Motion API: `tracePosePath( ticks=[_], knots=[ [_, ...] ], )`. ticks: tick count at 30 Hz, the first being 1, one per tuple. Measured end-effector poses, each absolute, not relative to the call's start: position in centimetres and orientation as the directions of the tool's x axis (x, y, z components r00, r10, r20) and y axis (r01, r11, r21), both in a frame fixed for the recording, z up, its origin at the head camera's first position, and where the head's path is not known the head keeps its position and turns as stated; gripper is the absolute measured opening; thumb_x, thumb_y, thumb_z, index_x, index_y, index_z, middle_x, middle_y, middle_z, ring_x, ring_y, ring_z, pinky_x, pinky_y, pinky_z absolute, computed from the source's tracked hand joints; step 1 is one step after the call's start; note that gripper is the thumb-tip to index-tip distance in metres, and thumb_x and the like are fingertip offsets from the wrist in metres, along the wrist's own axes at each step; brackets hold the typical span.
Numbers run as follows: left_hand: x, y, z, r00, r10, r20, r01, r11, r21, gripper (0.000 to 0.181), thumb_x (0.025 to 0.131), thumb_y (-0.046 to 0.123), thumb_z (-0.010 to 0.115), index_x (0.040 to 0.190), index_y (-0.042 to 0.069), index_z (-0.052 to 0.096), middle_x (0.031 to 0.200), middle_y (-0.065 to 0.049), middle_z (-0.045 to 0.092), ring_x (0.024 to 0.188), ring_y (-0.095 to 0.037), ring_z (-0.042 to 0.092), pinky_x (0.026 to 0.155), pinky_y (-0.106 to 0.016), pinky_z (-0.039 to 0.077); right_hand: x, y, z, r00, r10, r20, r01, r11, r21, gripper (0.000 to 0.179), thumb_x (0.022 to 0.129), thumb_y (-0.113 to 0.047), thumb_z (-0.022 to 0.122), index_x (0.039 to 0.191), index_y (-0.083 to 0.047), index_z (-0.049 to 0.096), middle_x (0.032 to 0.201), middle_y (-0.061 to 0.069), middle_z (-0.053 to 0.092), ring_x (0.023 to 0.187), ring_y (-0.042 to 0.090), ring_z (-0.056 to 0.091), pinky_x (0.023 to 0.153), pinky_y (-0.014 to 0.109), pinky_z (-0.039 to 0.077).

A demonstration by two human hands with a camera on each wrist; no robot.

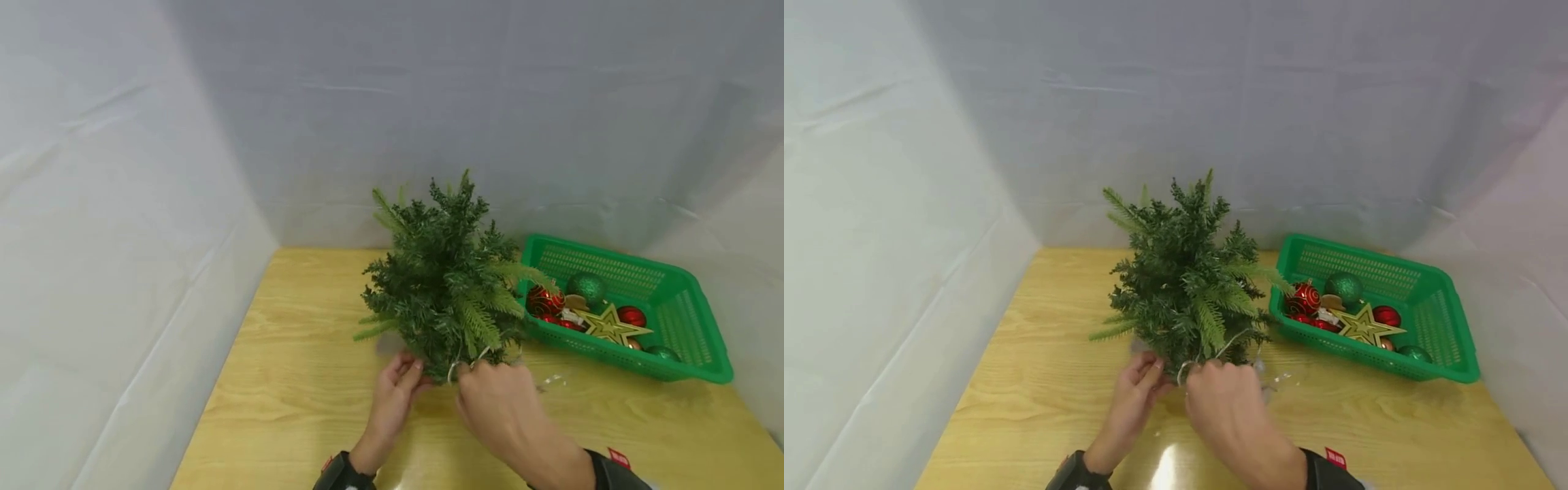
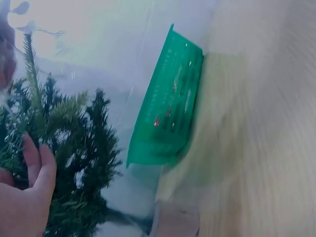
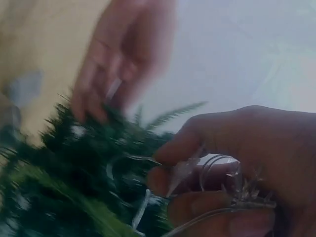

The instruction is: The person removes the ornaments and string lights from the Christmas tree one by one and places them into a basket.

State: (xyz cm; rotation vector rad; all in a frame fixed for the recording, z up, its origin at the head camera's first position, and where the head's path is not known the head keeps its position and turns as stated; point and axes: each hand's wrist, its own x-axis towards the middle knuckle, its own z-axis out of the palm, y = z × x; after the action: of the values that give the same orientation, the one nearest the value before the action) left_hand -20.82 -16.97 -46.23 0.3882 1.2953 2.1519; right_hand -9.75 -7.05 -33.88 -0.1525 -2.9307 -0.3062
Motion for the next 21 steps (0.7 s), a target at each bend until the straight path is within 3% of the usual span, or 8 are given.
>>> tracePosePath(
  ticks=[2, 5, 7, 11, 13, 16, 21],
  knots=[
    [-20.3, -16.7, -46.4, -0.786, 0.616, -0.057, -0.351, -0.367, 0.862, 0.016, 0.1, 0.006, 0.05, 0.111, -0.005, 0.05, 0.096, -0.004, 0.055, 0.081, -0.014, 0.06, 0.077, -0.026, 0.054, -9.8, -7.3, -34.7, -0.986, 0.095, 0.14, 0.121, 0.975, 0.188, 0.015, 0.082, -0.025, 0.069, 0.077, -0.011, 0.066, 0.057, 0.0, 0.053, 0.04, 0.014, 0.04, 0.038, 0.032, 0.039],
    [-19.6, -16.2, -46.7, -0.812, 0.58, -0.068, -0.352, -0.394, 0.849, 0.017, 0.099, 0.006, 0.051, 0.111, -0.005, 0.05, 0.095, -0.004, 0.055, 0.082, -0.013, 0.06, 0.076, -0.026, 0.053, -9.8, -7.3, -35.4, -0.988, 0.026, 0.152, 0.036, 0.997, 0.066, 0.02, 0.084, -0.024, 0.066, 0.068, -0.016, 0.057, 0.057, -0.006, 0.049, 0.041, 0.009, 0.036, 0.036, 0.027, 0.034],
    [-19.2, -15.8, -46.9, -0.834, 0.547, -0.068, -0.336, -0.406, 0.85, 0.018, 0.097, 0.004, 0.052, 0.112, -0.006, 0.051, 0.096, -0.005, 0.055, 0.082, -0.013, 0.058, 0.073, -0.025, 0.052, -9.8, -7.2, -35.4, -0.97, -0.026, 0.242, -0.042, 0.997, -0.061, 0.025, 0.084, -0.02, 0.065, 0.064, -0.019, 0.052, 0.056, -0.01, 0.045, 0.043, 0.004, 0.034, 0.037, 0.022, 0.029],
    [-18.9, -14.7, -47.2, -0.882, 0.47, -0.035, -0.276, -0.455, 0.847, 0.018, 0.094, -0.001, 0.053, 0.11, -0.009, 0.052, 0.096, -0.006, 0.056, 0.081, -0.011, 0.056, 0.071, -0.023, 0.05, -10.0, -6.6, -34.5, -0.923, -0.01, 0.384, -0.099, 0.972, -0.213, 0.017, 0.086, -0.015, 0.067, 0.071, -0.02, 0.061, 0.058, -0.015, 0.049, 0.046, -0.004, 0.034, 0.039, 0.017, 0.029],
    [-19.2, -14.3, -47.3, -0.903, 0.43, 0.002, -0.236, -0.501, 0.833, 0.014, 0.093, -0.004, 0.051, 0.106, -0.01, 0.051, 0.095, -0.006, 0.054, 0.079, -0.01, 0.053, 0.07, -0.022, 0.048, -9.9, -6.0, -34.0, -0.914, 0.008, 0.406, -0.091, 0.97, -0.225, 0.01, 0.084, -0.013, 0.068, 0.076, -0.018, 0.067, 0.06, -0.013, 0.056, 0.045, -0.005, 0.033, 0.038, 0.014, 0.028],
    [-20.1, -13.8, -47.7, -0.934, 0.352, 0.059, -0.156, -0.551, 0.82, 0.009, 0.094, -0.006, 0.05, 0.102, -0.009, 0.051, 0.091, -0.005, 0.052, 0.074, -0.009, 0.05, 0.066, -0.019, 0.046, -9.4, -4.7, -33.2, -0.941, 0.061, 0.333, -0.006, 0.981, -0.196, 0.007, 0.083, -0.015, 0.07, 0.077, -0.019, 0.069, 0.061, -0.013, 0.058, 0.044, -0.004, 0.03, 0.035, 0.015, 0.025],
    [-21.5, -13.7, -48.3, -0.96, 0.268, 0.082, -0.095, -0.585, 0.805, 0.007, 0.096, -0.003, 0.051, 0.102, -0.007, 0.054, 0.088, -0.003, 0.053, 0.07, -0.008, 0.046, 0.06, -0.018, 0.04, -8.0, -1.7, -32.1, -0.97, 0.179, 0.165, 0.16, 0.98, -0.121, 0.014, 0.085, -0.016, 0.066, 0.074, -0.023, 0.064, 0.052, -0.011, 0.043, 0.043, 0.005, 0.03, 0.038, 0.021, 0.022]
  ],
)
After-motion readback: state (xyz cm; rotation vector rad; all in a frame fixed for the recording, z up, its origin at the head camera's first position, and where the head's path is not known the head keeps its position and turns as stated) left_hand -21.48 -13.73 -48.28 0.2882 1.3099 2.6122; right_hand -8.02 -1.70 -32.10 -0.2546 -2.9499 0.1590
